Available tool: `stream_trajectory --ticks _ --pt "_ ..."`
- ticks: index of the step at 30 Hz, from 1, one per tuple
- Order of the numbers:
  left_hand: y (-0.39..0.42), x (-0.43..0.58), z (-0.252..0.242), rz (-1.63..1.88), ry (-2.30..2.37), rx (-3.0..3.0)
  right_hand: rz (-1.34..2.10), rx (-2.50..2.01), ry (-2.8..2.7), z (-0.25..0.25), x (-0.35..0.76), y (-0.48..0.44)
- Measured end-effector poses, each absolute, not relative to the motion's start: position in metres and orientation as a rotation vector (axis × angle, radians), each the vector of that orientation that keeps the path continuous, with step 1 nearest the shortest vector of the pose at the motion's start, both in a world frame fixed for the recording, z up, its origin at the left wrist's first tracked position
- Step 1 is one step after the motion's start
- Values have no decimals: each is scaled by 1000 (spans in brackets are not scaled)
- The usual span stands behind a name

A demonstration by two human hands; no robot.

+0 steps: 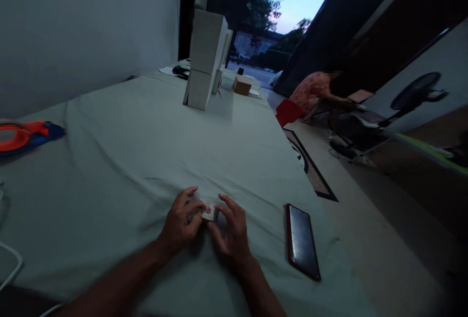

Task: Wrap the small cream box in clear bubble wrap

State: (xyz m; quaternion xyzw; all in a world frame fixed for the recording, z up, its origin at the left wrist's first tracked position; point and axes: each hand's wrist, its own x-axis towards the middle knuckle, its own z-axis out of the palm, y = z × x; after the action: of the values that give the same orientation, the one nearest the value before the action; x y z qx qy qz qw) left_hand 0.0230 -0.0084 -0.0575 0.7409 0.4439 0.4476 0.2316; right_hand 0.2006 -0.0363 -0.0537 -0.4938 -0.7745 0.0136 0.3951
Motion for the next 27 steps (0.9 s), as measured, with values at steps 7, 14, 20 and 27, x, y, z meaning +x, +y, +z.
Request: stream_trajectory --ticks 7,14,20,27 --pt "-10 24 -52 1261 1213 1939 129 -1302 -1780 -54 213 -35" --pt "-9 24 -51 1308 1219 1912 200 -1340 -1703 -60 214 -32" --pt "-5 20 -51 1292 1364 1960 310 -1424 -1594 -62 224 -25" --pt "-6 24 -59 1180 1477 2089 525 -1424 -1869 -36 230 -11"
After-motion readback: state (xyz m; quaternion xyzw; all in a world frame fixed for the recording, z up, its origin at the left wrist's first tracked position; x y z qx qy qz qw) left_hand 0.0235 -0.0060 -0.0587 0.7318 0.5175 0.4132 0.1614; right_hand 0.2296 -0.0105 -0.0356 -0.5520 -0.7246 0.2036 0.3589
